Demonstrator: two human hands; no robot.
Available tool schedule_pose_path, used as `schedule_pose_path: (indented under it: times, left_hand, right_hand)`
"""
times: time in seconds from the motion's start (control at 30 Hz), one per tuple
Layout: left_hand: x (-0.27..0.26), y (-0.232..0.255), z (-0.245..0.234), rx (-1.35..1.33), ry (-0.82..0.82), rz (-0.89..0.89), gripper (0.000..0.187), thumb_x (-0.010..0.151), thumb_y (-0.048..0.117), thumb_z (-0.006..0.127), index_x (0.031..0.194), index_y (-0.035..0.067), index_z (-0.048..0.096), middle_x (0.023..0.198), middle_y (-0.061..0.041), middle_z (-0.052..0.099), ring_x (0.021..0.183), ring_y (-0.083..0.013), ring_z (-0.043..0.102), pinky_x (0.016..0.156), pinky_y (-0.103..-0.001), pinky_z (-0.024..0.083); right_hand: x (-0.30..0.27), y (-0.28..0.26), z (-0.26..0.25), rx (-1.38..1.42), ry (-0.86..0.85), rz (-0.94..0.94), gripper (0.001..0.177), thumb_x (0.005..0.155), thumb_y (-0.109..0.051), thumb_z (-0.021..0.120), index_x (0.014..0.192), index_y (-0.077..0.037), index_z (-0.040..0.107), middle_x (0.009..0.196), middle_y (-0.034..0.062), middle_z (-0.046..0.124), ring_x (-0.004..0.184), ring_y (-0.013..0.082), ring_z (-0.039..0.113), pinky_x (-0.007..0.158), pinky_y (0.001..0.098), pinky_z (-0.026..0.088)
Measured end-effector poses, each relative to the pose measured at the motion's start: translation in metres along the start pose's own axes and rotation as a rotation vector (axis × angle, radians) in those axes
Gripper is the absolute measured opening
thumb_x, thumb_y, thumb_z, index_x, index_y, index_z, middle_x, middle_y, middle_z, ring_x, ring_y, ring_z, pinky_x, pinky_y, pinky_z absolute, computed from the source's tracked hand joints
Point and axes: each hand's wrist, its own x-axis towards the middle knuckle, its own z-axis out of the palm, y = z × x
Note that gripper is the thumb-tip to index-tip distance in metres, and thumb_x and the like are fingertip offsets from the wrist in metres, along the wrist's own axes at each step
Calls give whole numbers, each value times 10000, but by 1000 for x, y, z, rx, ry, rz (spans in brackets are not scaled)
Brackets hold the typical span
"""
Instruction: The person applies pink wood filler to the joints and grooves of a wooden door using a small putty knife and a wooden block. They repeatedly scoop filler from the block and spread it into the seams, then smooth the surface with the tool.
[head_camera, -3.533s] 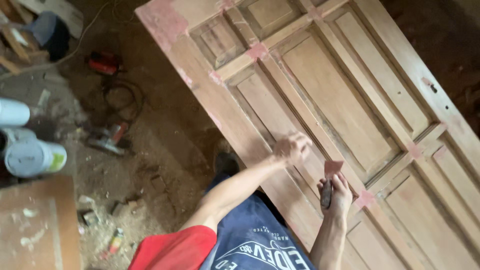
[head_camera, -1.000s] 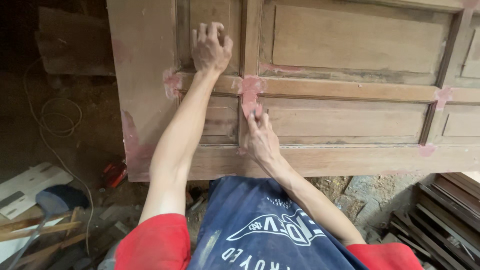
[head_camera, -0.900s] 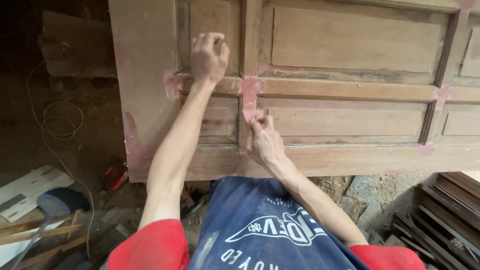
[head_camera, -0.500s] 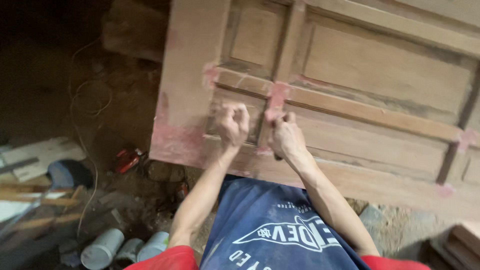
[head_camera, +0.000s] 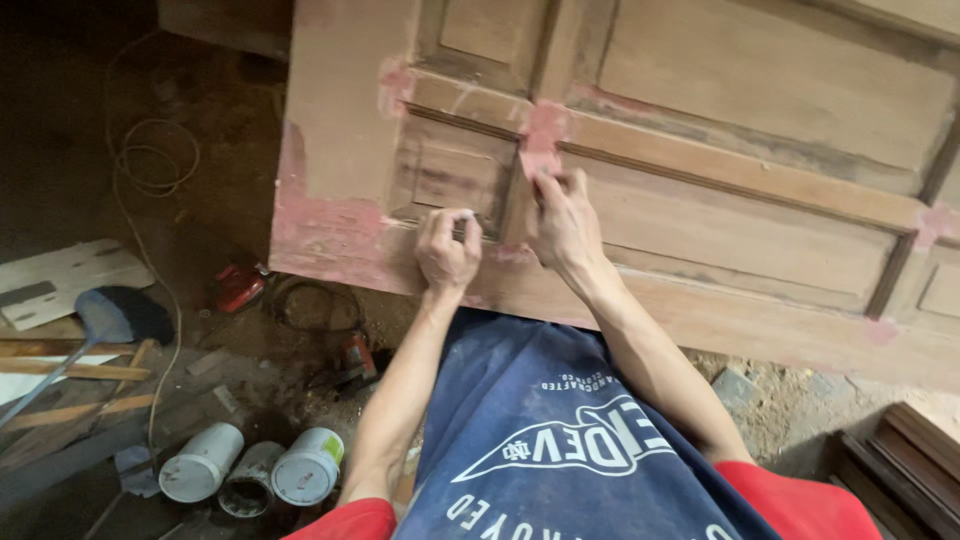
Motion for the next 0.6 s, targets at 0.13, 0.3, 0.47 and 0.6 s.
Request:
schedule_pose_path:
  times: [0.13,0.3,0.47,0.6]
  left_hand:
    - [5,3,2,32,-18,-5,86,859,116,727,934,95,692,931,-81,692,856,-306,656,774,-416,531]
    - [7,5,0,-115,83,-111,61,873,64,727,913,85,687,882,-64,680,729,-229,644,660,-355,530]
    - [15,-10,-12,-156,202,-101,78,895,23,714,941,70,671,896,-67,676,709,-180,648,636,-315,540]
    - [17,-23,-20,2,165,-18,89,881,32,700,959,65,674,915,-97,670,775,-248,669,678,-350,561]
  right_hand:
    - [19,-2,-1,-101,-132,27,212,922,-135,658,1115,-55,692,1140,315,599,894,470,652,773,520,564]
    - [10,-21,-8,135,-162,-319,317,861,-89,665,1174,-61,707,913,221,688,835,395,678,712,472,588]
    - [39,-47,23,710,-311,290,278,1007,-99,564,1271,-22,601,920,112,724,710,109,669,596,274,558]
    - [66,-55,52,731,-210,198,241,1005,-108,632,1235,-38,619,1017,88,724,727,122,680,618,275,564]
